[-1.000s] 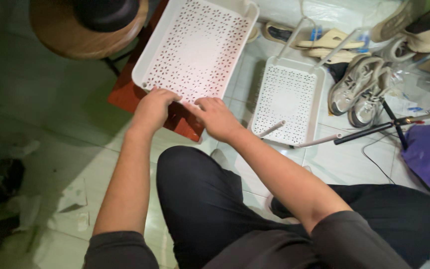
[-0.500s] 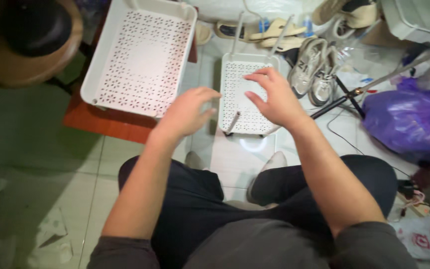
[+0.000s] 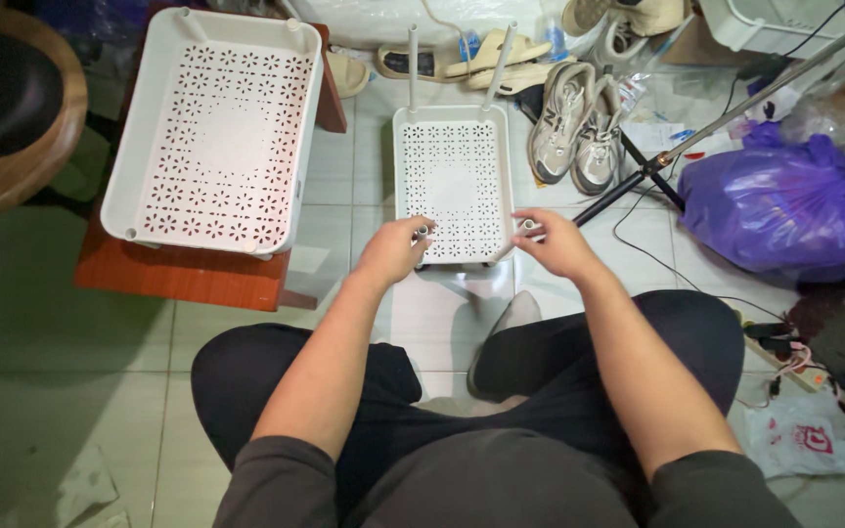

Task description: The person assembles a white plastic rolling cart by inserting four legs with wheels into the bottom tray and then placing a second tray on top. The person handles the trays and legs by hand and completes the assembly.

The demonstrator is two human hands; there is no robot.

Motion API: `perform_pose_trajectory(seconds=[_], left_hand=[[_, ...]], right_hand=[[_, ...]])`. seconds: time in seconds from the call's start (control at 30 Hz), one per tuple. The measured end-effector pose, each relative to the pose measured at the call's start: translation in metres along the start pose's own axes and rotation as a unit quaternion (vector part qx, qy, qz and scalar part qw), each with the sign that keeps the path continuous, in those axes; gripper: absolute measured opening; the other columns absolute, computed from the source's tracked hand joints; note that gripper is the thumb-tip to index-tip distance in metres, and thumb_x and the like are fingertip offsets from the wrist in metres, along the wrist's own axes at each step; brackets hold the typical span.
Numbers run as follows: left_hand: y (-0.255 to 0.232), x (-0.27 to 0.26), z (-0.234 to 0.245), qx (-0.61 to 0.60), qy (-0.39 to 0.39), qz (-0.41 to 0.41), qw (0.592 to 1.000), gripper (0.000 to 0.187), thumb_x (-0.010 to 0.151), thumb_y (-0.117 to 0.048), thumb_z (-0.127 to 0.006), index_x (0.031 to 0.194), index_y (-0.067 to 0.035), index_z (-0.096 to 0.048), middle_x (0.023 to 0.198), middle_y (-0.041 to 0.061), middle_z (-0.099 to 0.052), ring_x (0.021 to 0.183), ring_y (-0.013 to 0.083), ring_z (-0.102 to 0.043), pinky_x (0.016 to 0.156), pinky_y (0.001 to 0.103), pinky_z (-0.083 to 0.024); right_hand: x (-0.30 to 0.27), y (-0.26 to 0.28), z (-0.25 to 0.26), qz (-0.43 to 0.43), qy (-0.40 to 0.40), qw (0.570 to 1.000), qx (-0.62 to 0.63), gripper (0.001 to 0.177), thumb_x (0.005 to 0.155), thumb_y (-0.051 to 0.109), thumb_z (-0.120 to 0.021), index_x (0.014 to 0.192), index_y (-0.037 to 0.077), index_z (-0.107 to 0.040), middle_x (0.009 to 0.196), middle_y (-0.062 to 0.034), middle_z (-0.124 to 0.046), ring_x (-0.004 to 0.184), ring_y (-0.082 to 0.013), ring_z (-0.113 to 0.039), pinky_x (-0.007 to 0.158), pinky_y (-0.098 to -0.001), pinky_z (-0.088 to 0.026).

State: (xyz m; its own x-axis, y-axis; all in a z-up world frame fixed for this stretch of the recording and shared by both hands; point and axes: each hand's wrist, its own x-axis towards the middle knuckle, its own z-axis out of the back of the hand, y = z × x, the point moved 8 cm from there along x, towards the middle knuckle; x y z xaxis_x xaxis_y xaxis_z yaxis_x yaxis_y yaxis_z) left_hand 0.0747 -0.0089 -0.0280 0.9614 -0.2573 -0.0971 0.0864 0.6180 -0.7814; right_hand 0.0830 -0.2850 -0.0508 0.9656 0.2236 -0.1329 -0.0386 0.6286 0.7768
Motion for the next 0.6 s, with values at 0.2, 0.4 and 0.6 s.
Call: perform_pose_trajectory(seconds=[0.2, 0.4, 0.6], left_hand=[[0.016, 0.000, -0.011, -0.005, 0.008, 0.028, 1.000, 0.027, 0.089, -0.020, -0.073, 0.116, -0.014, -0.071, 0.104, 0.016, -0.075, 0.093, 0.0344, -0.071, 0.081, 0.043, -0.055], [0.025, 0.001, -0.017, -0.022, 0.026, 0.073, 0.997, 0.024, 0.091, -0.021, -0.073, 0.113, -0.014, -0.072, 0.097, 0.014, -0.076, 0.087, 0.0306, -0.073, 0.079, 0.041, -0.056], [0.014, 0.001, 0.012, -0.044, -0.022, 0.057, 0.997, 0.025, 0.091, -0.024, -0.073, 0.114, -0.015, -0.073, 0.098, 0.010, -0.077, 0.083, 0.0235, -0.073, 0.075, 0.038, -0.056]], right_hand=[[-0.003, -0.022, -0.022, -0.045, -0.008, 0.999, -0.027, 0.024, 0.089, 0.015, -0.077, 0.113, 0.012, -0.075, 0.106, -0.0117, -0.074, 0.081, -0.0231, -0.074, 0.074, -0.0359, -0.059], [-0.003, -0.015, -0.024, -0.034, -0.010, 0.998, -0.055, 0.020, 0.091, 0.015, -0.076, 0.110, 0.010, -0.075, 0.102, -0.0134, -0.076, 0.082, -0.0248, -0.074, 0.078, -0.0364, -0.058], [-0.004, 0.007, -0.008, 0.006, -0.037, 0.999, -0.024, 0.024, 0.091, 0.017, -0.076, 0.113, 0.007, -0.074, 0.104, -0.0141, -0.075, 0.084, -0.0255, -0.073, 0.078, -0.0357, -0.057]])
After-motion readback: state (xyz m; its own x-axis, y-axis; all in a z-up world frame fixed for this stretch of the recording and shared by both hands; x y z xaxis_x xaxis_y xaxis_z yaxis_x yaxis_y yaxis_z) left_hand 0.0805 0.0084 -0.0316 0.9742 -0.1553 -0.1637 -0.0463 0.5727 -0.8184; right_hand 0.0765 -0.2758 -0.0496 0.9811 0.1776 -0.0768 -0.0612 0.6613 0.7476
